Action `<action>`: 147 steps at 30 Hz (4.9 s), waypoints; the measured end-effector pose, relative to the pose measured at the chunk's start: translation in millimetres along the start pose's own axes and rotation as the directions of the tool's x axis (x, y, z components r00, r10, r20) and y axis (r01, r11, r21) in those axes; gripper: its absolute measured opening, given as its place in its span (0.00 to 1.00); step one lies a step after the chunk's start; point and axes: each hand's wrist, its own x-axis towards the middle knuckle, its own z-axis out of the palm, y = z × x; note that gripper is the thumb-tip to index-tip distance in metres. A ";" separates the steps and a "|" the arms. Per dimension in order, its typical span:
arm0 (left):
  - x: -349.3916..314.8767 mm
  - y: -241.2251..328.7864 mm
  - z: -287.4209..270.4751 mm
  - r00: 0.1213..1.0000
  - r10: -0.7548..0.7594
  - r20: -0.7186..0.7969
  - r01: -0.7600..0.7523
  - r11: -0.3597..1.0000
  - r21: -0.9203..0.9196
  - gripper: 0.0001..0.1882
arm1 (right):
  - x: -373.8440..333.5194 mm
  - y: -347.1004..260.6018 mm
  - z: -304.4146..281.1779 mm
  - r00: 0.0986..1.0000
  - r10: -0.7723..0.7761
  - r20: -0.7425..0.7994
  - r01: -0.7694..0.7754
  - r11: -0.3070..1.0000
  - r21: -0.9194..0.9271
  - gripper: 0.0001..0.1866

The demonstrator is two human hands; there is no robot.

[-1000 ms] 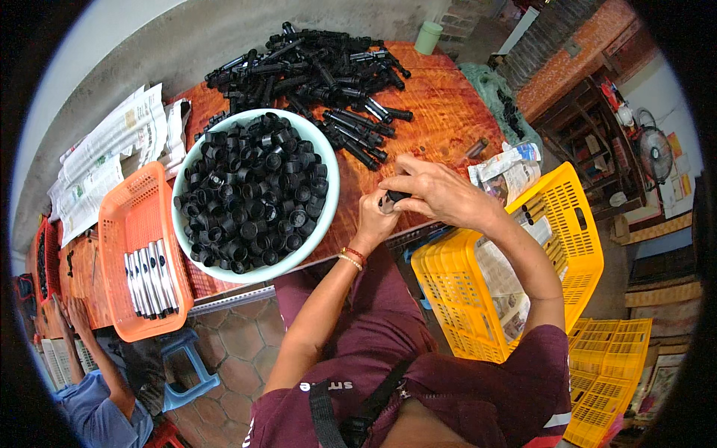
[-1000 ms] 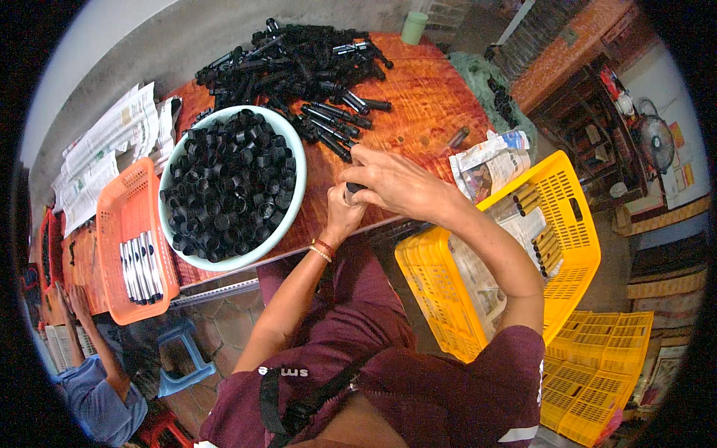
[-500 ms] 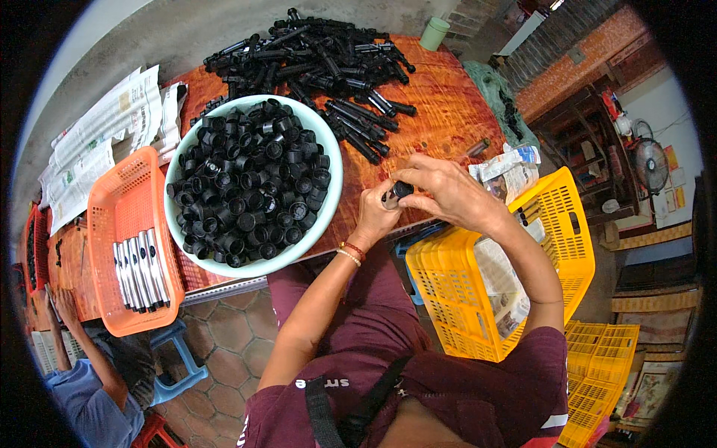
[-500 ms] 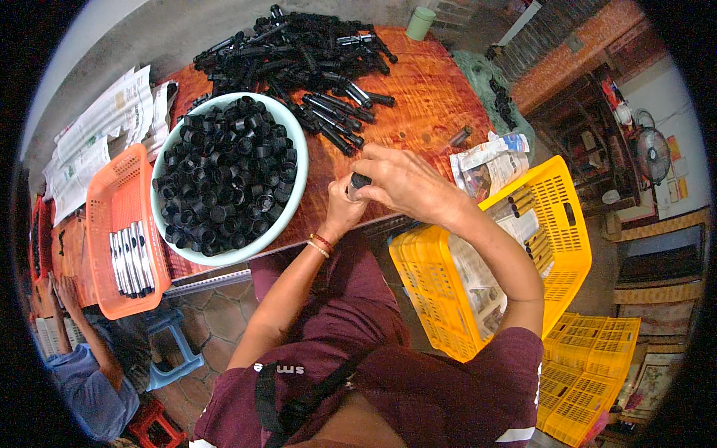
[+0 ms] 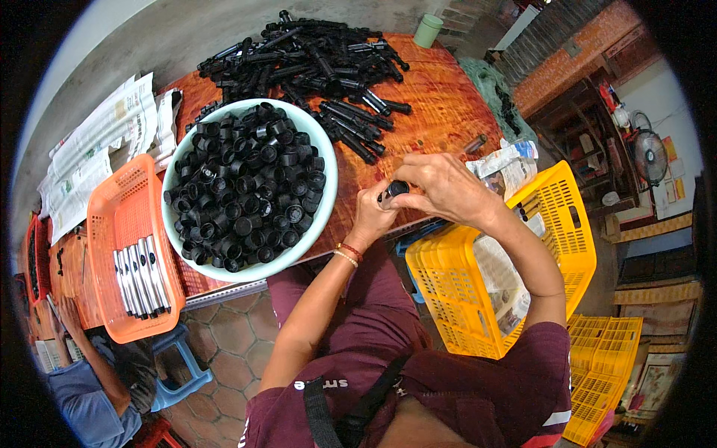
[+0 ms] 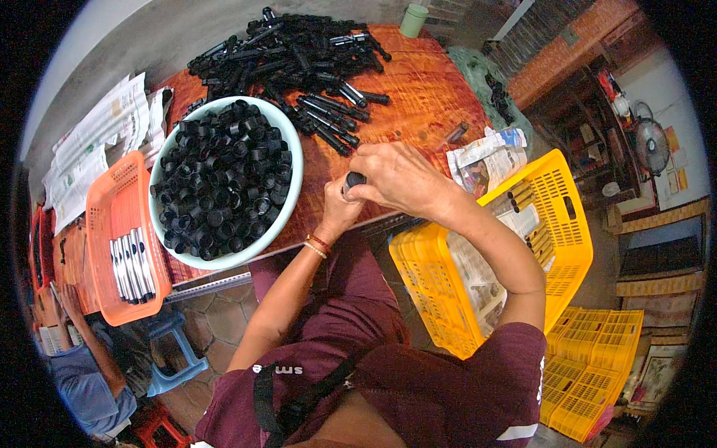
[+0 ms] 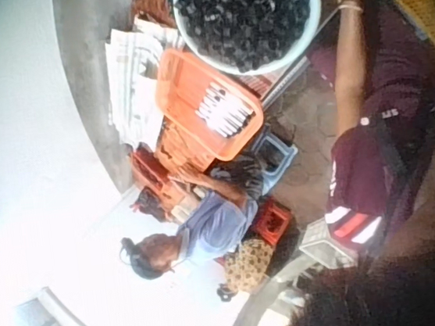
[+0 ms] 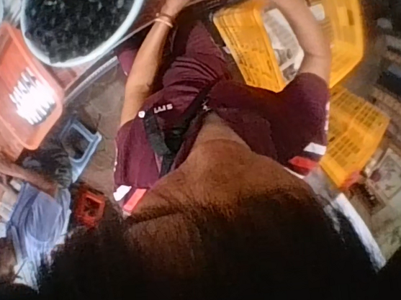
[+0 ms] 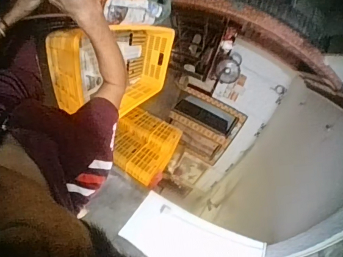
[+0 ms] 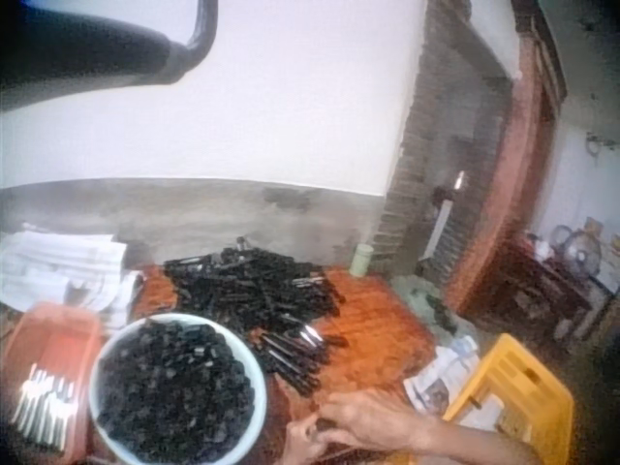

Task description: The person repeatedly picks up a flashlight body and a black cap, screws the cap onto the body, and places the assembled unit into a yellow basket. The process is repeated continuously with components from a bowl and a pile on the table.

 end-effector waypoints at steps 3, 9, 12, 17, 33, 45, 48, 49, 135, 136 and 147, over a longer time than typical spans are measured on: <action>-1.5 -0.3 1.5 1.000 -0.023 -0.002 0.023 1.000 0.007 0.10 | -1.2 -1.0 1.1 0.999 0.034 -0.011 -0.034 0.999 -0.024 0.17; -0.1 -4.7 1.4 1.000 0.027 -0.008 -0.027 1.000 0.012 0.09 | -0.8 -7.6 6.5 0.987 0.159 -0.025 -0.160 0.980 -0.121 0.21; 0.2 -1.8 0.0 0.999 0.030 0.013 -0.030 1.000 0.007 0.09 | -5.0 -4.7 2.3 0.991 0.130 -0.043 -0.131 0.991 -0.028 0.20; 0.3 5.7 0.9 0.999 -0.038 0.007 0.038 0.999 -0.012 0.09 | -10.5 6.1 4.0 0.994 -0.057 -0.089 0.072 0.981 0.180 0.17; 0.4 3.5 1.6 1.000 -0.011 -0.002 0.011 0.999 -0.051 0.09 | -4.6 8.2 1.6 0.991 -0.129 -0.026 0.131 0.987 0.095 0.07; -1.3 -0.7 0.2 1.000 -0.017 0.023 0.018 0.999 -0.028 0.09 | -8.6 0.1 12.6 0.997 0.019 -0.070 -0.021 0.999 -0.038 0.12; -2.7 -4.8 0.5 0.998 -0.046 0.053 0.047 0.999 -0.005 0.09 | -9.5 -2.6 15.4 0.991 0.052 -0.120 -0.054 0.998 -0.019 0.13; -2.3 -4.1 0.3 0.998 -0.039 0.052 0.040 0.999 -0.002 0.08 | -8.9 -3.6 14.9 0.991 0.069 -0.117 -0.072 0.997 -0.017 0.14; -47.1 -54.2 -16.0 0.802 -0.285 0.525 0.316 0.948 0.032 0.13 | 47.8 -11.7 69.4 0.983 0.048 0.176 -0.071 0.989 0.127 0.19; -45.9 -53.5 -17.7 0.800 -0.285 0.527 0.315 0.948 0.033 0.13 | 47.5 -11.1 67.8 0.990 0.002 0.138 -0.017 0.995 0.103 0.20; -51.6 -47.6 -18.2 0.815 -0.306 0.493 0.323 0.945 0.053 0.10 | 49.7 -11.5 83.2 0.984 -0.120 0.133 0.098 0.982 0.161 0.22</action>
